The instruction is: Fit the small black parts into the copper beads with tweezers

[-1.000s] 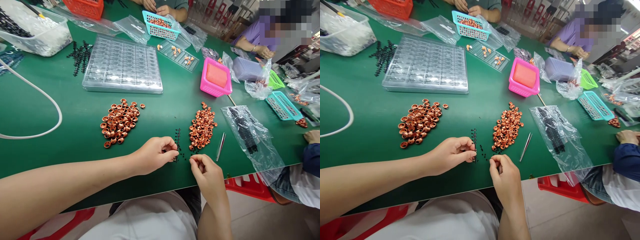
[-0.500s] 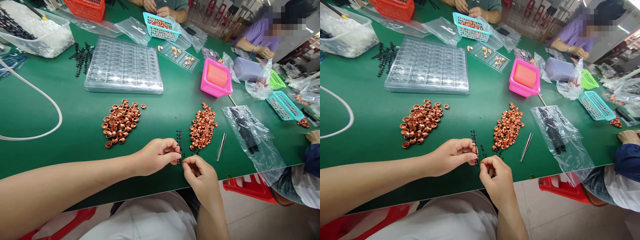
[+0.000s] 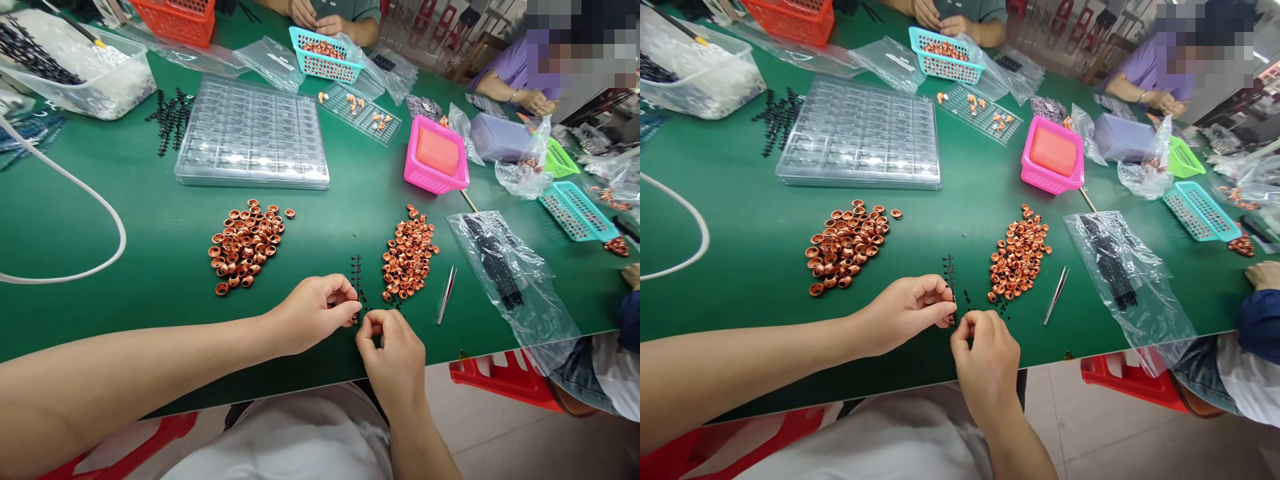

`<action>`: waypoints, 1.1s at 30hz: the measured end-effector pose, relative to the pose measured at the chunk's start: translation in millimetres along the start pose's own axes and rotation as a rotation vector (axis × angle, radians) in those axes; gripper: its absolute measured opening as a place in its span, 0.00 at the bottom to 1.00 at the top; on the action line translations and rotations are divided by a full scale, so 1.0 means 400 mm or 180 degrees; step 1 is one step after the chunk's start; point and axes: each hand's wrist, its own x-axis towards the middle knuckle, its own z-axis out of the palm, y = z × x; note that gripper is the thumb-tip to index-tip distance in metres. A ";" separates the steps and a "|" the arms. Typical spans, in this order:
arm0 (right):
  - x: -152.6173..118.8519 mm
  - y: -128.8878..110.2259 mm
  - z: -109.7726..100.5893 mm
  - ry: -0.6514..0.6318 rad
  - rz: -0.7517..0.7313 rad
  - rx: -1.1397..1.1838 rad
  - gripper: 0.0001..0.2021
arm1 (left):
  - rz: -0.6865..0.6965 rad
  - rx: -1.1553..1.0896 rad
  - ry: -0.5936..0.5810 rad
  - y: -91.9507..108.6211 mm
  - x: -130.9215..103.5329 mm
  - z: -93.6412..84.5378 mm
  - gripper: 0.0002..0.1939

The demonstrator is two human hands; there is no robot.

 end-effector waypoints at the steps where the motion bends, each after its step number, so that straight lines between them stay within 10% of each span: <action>1: 0.002 0.009 -0.004 -0.0013 0.0080 0.0039 0.06 | 0.0006 0.0025 0.0006 -0.001 0.000 -0.001 0.07; 22: 0.018 0.085 -0.057 -0.0709 0.0530 0.0446 0.09 | 0.0242 0.0337 -0.0356 0.007 -0.005 -0.005 0.05; 29: 0.007 0.076 -0.094 0.0409 0.0833 0.0853 0.08 | 0.0485 0.1137 -0.0453 0.020 -0.014 -0.014 0.04; 33: 0.008 0.059 -0.103 0.0464 0.0159 0.0801 0.12 | 0.0699 0.1494 -0.0540 0.021 -0.022 -0.011 0.08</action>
